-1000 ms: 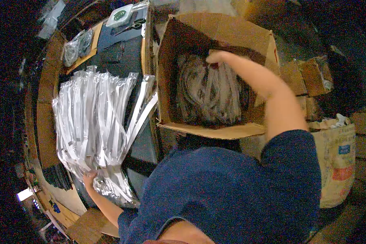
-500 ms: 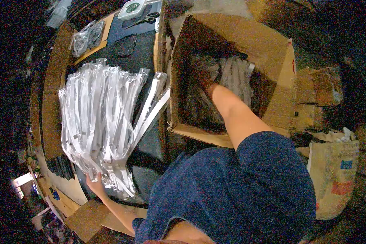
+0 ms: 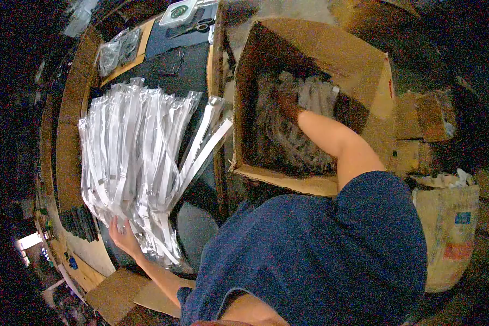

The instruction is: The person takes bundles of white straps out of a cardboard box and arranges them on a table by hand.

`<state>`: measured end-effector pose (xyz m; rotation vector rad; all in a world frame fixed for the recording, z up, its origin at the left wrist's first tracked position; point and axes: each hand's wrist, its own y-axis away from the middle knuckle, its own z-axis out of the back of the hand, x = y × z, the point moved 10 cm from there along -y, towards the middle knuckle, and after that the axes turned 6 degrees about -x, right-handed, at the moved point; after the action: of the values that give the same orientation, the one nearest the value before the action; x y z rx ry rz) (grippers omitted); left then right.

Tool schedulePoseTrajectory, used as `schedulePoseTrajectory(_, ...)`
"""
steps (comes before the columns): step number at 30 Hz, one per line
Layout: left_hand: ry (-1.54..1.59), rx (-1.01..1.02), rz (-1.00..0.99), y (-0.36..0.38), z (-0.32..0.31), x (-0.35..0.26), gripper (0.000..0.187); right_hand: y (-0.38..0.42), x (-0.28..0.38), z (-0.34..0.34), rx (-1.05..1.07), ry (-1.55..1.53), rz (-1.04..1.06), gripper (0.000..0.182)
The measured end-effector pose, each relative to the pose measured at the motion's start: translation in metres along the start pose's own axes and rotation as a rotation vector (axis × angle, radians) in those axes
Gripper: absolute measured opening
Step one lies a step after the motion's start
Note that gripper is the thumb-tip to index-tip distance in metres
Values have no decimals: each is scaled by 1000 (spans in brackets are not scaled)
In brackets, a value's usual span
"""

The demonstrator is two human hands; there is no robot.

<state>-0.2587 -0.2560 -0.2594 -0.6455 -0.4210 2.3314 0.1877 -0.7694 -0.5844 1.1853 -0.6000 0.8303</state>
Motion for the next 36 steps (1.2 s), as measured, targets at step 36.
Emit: schedulePoseTrajectory(36,1466,746,-861,12,-50,-562,80,343,331,122,771,281,450,38)
